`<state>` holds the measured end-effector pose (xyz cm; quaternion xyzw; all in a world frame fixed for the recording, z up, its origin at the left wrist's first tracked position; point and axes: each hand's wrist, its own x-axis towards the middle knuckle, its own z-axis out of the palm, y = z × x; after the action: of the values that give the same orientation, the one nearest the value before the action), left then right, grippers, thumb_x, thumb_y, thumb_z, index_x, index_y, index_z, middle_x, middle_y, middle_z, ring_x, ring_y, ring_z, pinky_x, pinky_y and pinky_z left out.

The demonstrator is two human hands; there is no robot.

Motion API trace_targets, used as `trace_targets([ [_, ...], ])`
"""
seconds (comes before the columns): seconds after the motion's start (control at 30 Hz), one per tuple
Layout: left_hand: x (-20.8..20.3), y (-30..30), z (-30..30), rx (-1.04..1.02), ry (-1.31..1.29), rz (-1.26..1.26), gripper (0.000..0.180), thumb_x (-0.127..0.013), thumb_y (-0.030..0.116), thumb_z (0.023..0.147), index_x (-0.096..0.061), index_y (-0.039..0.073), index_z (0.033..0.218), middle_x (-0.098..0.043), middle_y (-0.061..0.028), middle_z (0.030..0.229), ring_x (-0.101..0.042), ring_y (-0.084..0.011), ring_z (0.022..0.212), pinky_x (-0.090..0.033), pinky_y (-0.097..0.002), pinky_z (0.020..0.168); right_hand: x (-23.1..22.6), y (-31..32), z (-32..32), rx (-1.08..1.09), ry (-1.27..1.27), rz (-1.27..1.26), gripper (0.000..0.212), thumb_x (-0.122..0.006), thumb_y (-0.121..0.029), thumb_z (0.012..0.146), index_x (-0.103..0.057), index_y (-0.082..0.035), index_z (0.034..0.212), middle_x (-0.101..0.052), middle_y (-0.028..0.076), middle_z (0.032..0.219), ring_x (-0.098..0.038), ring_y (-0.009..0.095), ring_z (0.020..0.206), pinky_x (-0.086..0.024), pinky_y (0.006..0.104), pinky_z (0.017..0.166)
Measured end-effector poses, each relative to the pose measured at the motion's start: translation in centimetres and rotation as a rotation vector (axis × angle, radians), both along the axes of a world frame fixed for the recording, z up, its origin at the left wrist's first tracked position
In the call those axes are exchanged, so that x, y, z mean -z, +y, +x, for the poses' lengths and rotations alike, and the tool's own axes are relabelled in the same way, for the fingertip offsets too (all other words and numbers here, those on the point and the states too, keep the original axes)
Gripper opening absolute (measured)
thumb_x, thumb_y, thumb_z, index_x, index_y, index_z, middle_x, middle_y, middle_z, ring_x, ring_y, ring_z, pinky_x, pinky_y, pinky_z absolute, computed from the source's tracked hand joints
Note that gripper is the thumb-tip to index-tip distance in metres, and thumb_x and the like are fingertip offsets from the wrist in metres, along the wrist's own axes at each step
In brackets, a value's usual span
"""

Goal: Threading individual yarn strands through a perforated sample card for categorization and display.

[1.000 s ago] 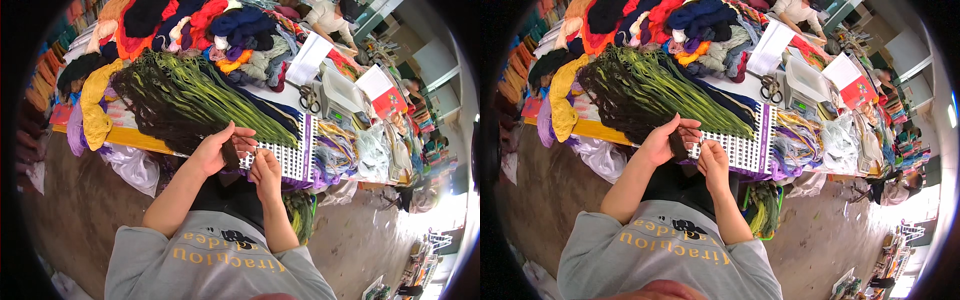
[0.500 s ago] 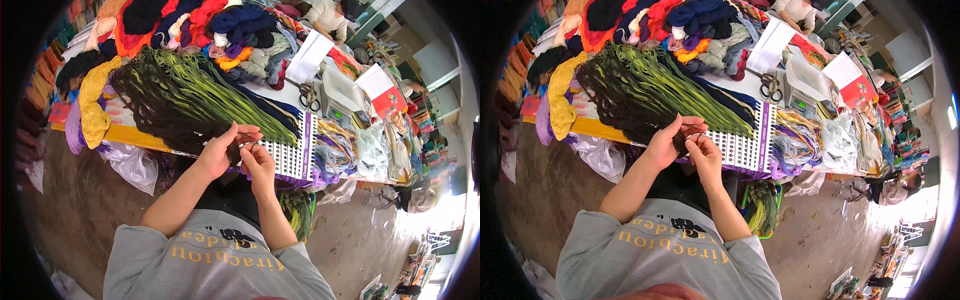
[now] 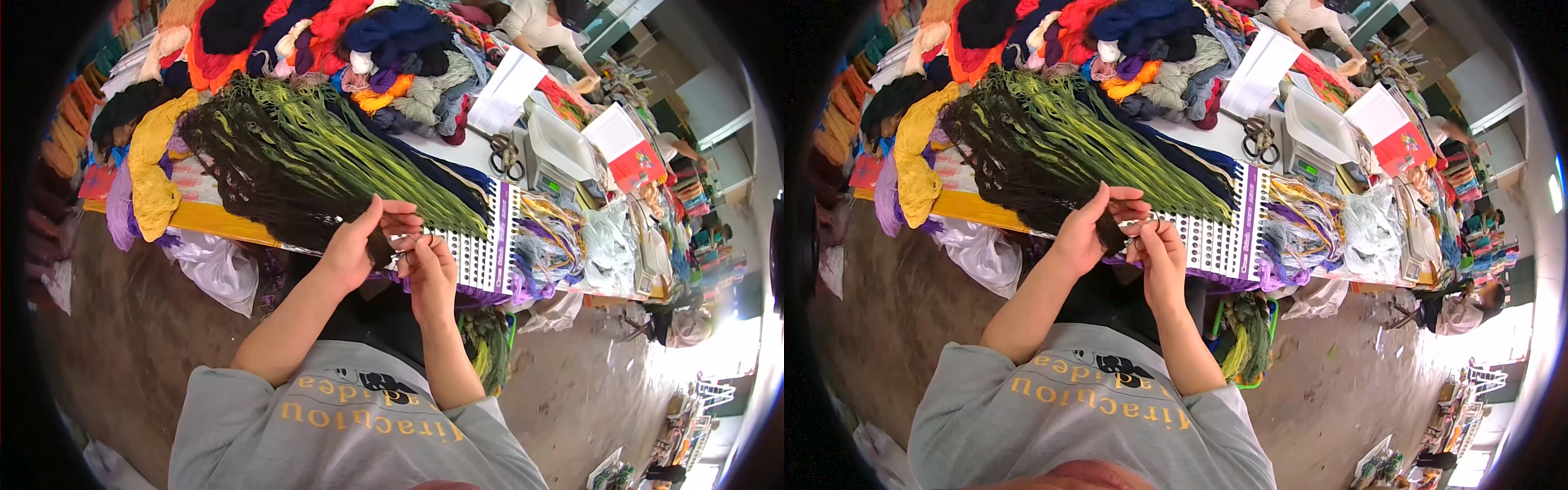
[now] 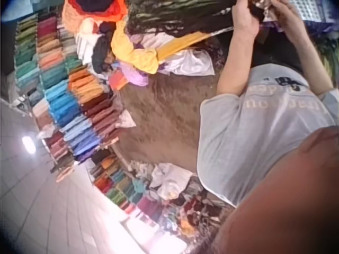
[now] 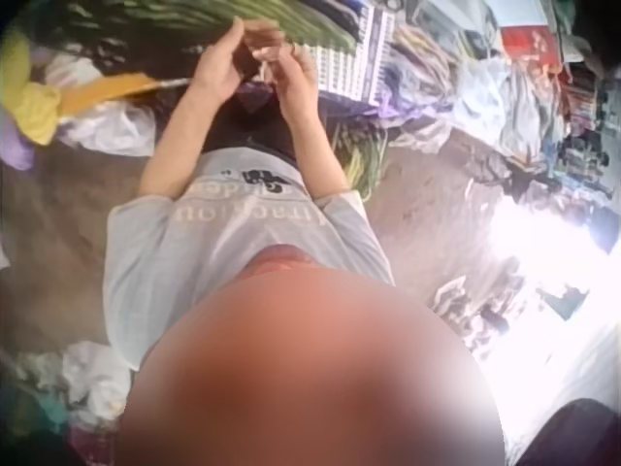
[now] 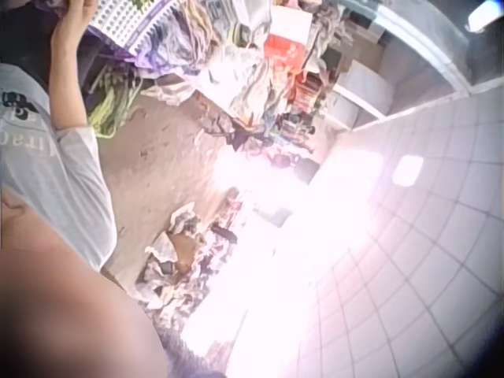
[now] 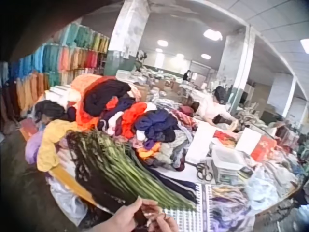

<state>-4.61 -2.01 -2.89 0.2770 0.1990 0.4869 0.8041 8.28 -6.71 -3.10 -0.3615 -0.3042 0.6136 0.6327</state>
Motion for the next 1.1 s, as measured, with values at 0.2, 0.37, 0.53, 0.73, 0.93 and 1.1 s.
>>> trace_targets([
  [0.2, -0.1, 0.5, -0.9, -0.054, 0.072, 0.029, 0.046, -0.032, 0.037, 0.098, -0.058, -0.001, 0.105, -0.060, -0.0053, 0.080, -0.051, -0.0112, 0.071, -0.044, -0.0244, 0.067, 0.4, -0.1, 1.3, -0.001, 0.015, 0.013, 0.009, -0.047, -0.014, 0.094, -0.046, -0.005, 0.090, -0.051, 0.005, 0.064, -0.047, 0.012, 0.053, -0.038, 0.0216, 0.049],
  [0.37, -1.3, 0.7, -1.5, -0.052, 0.082, -0.002, 0.048, -0.032, 0.037, 0.097, -0.055, -0.002, 0.112, -0.062, -0.0097, 0.093, -0.050, -0.0099, 0.075, -0.042, -0.0192, 0.060, 0.4, -0.4, 1.3, -0.141, -0.110, -0.082, 0.016, -0.053, -0.015, 0.091, -0.052, 0.001, 0.095, -0.048, 0.004, 0.056, -0.046, 0.012, 0.048, -0.038, 0.0226, 0.046],
  [0.53, -1.3, 0.7, -1.8, -0.007, 0.069, 0.029, 0.048, -0.032, 0.038, 0.098, -0.054, -0.002, 0.115, -0.061, -0.0101, 0.094, -0.049, -0.0078, 0.076, -0.039, -0.0174, 0.055, 0.4, -0.6, 1.3, -0.137, -0.147, -0.041, 0.015, -0.050, -0.015, 0.092, -0.050, 0.000, 0.092, -0.046, 0.003, 0.055, -0.044, 0.012, 0.046, -0.037, 0.0230, 0.044],
  [0.73, -1.5, 0.7, -2.0, 0.013, 0.116, -0.025, 0.048, -0.032, 0.039, 0.097, -0.053, 0.000, 0.115, -0.061, -0.0090, 0.092, -0.050, -0.0064, 0.074, -0.035, -0.0155, 0.047, 0.2, -0.8, 1.2, -0.118, -0.089, -0.029, 0.017, -0.045, -0.017, 0.095, -0.049, -0.001, 0.089, -0.043, 0.002, 0.052, -0.040, 0.010, 0.043, -0.035, 0.0235, 0.042],
  [0.93, -1.8, 1.1, -2.6, 0.021, 0.124, -0.002, 0.048, -0.031, 0.039, 0.097, -0.054, 0.000, 0.115, -0.062, -0.0084, 0.091, -0.051, -0.0069, 0.075, -0.034, -0.0156, 0.046, -0.1, -0.7, 1.3, -0.202, -0.203, -0.057, 0.017, -0.047, -0.016, 0.094, -0.050, -0.001, 0.088, -0.041, 0.001, 0.052, -0.038, 0.008, 0.043, -0.035, 0.0226, 0.042],
  [1.1, -1.6, 3.0, -5.2, 0.198, 0.462, 0.047, 0.062, -0.033, 0.052, 0.093, -0.063, -0.003, 0.092, -0.055, -0.0004, 0.059, -0.041, -0.0061, 0.046, -0.025, -0.0160, 0.043, -1.4, 0.7, 4.5, 0.125, -0.803, 0.201, 0.018, -0.046, -0.015, 0.093, -0.056, -0.001, 0.088, -0.059, 0.006, 0.081, -0.052, 0.012, 0.068, -0.043, 0.0244, 0.067],
])
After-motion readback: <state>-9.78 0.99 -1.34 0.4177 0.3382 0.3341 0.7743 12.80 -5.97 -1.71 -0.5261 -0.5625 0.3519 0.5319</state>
